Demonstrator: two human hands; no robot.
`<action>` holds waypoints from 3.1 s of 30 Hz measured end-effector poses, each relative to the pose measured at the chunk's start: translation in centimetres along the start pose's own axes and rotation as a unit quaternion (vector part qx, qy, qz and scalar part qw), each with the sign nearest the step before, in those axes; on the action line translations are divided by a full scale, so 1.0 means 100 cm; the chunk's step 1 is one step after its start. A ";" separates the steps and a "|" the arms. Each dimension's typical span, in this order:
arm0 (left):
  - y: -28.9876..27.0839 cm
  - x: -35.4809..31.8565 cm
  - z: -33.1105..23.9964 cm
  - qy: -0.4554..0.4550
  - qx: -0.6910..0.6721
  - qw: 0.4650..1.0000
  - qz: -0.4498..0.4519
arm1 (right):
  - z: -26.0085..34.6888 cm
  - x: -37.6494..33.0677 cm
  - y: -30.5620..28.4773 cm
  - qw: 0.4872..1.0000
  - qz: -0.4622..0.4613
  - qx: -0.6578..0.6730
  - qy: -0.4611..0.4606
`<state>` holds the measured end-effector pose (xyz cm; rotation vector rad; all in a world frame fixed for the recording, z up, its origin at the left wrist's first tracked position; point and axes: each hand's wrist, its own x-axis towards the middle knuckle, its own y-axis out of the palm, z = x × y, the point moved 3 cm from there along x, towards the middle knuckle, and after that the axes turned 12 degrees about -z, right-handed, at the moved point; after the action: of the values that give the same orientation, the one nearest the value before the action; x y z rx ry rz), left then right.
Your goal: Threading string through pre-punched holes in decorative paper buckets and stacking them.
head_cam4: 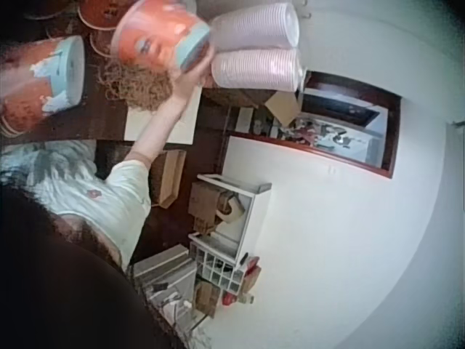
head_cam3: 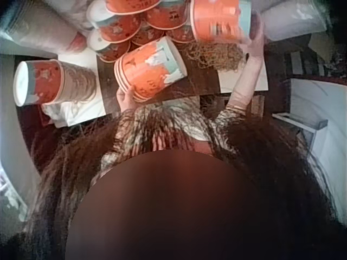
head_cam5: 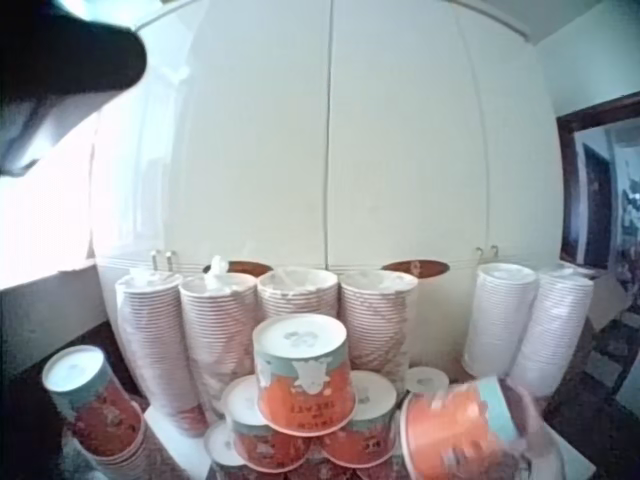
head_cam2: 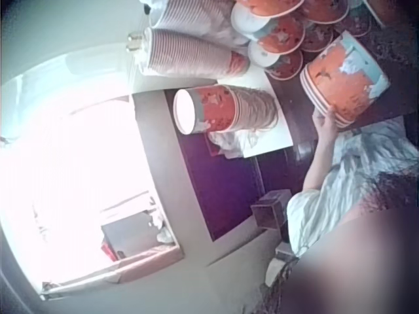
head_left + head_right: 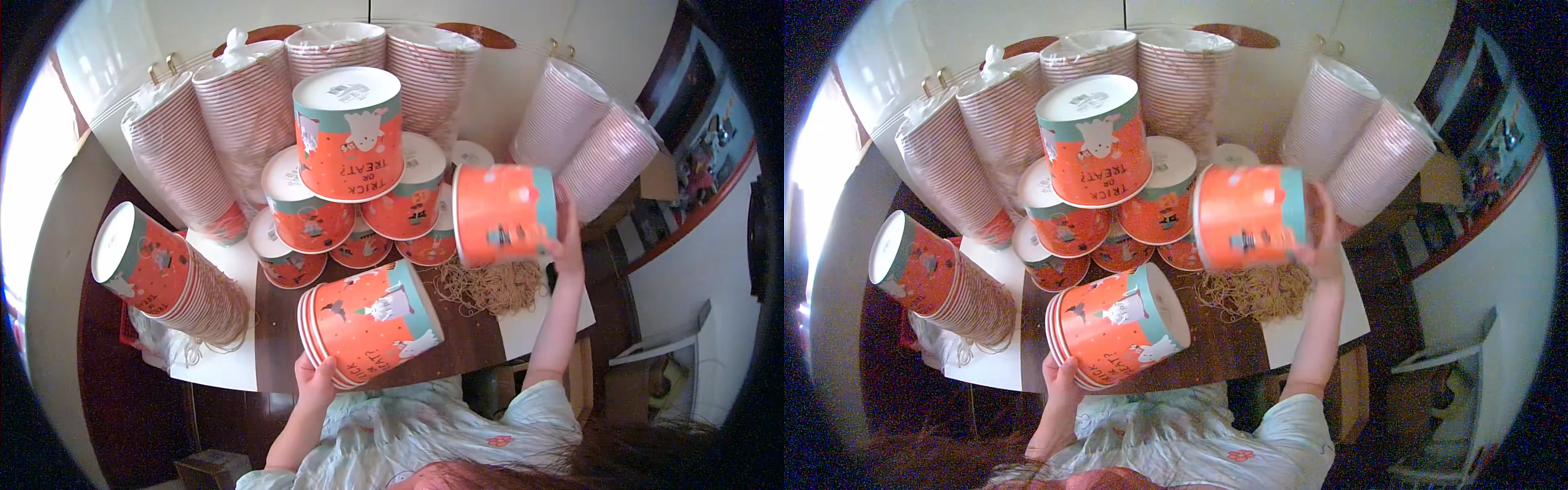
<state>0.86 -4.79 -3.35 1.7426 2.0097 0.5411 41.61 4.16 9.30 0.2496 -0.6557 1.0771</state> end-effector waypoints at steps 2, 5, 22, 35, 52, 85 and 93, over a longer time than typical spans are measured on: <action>0.001 -0.002 0.000 -0.013 -0.014 1.000 -0.001 | -0.004 0.031 -0.011 0.956 -0.014 -0.259 -0.133; -0.003 -0.005 0.008 -0.027 -0.014 0.999 -0.016 | -0.014 0.072 0.020 0.928 -0.020 -0.341 -0.150; -0.019 -0.006 0.030 -0.070 -0.010 0.997 -0.035 | -0.096 0.122 0.074 0.904 -0.100 -0.403 -0.099; -0.005 -0.001 0.027 -0.049 -0.008 0.994 -0.099 | 0.026 -0.052 0.119 0.967 0.250 -0.012 -0.045; 0.004 0.005 -0.007 0.015 -0.117 0.993 -0.019 | 0.085 -0.003 0.052 0.986 0.150 0.073 -0.017; -0.018 0.004 0.024 -0.030 -0.089 0.995 -0.017 | 0.007 -0.141 0.157 0.961 0.255 0.092 0.062; -0.028 -0.004 0.023 -0.042 0.030 0.996 -0.079 | 0.001 -0.165 0.153 0.952 0.272 0.088 0.106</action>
<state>-0.13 -5.58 -6.82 1.5957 2.1009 0.3538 23.10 -0.77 -2.46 0.1011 -0.4404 1.6712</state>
